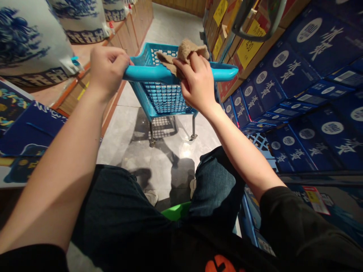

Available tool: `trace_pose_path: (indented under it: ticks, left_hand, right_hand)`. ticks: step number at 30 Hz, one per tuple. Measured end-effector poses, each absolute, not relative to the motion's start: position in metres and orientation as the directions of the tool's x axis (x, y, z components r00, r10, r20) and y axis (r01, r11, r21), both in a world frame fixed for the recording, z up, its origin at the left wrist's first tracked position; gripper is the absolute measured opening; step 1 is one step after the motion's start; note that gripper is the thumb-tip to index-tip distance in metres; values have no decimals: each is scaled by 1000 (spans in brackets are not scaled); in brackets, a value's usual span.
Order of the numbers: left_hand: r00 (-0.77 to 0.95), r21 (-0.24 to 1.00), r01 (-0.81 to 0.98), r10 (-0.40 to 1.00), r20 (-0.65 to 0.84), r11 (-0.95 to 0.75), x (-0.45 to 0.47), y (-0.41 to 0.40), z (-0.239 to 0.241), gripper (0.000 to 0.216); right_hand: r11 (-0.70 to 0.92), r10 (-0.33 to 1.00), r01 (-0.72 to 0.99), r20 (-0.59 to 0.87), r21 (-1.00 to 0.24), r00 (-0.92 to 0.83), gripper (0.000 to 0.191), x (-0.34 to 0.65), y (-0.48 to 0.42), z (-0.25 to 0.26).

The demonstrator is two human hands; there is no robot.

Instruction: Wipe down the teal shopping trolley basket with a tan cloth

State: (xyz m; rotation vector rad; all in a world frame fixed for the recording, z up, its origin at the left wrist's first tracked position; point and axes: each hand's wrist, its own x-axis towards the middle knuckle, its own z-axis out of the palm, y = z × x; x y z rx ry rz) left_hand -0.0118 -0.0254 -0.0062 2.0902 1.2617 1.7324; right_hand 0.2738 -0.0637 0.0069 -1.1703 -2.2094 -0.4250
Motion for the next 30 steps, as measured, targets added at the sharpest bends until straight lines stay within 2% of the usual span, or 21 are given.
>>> trace_pose_path:
  ticks: [4,10,17,23,30]
  left_hand:
    - [5,579,508,675,738,-638,-14,-24,-7,22]
    - [32,580,556,713,701,-595,-10,-28,-5,23]
    - [19,598,569,736,677,-565,-9,-31,-1,23]
    - [34,587,572,732,681,-573,-6,-33,-1,23]
    - [17,594,547,717,697,-590,-6,-33,0,22]
  right_hand:
    - [587,631,809,616,20,-472,50,281,-60,10]
    - [529,627,848,690,-36,-362,46,296,-46,2]
    - [571,635,821,628,12,-450,50,279,-61,7]
    - [521,656,853,653,-29,-378,45,285,-55,7]
    - [581,625,811,599,71,-500,51,267,-69,12]
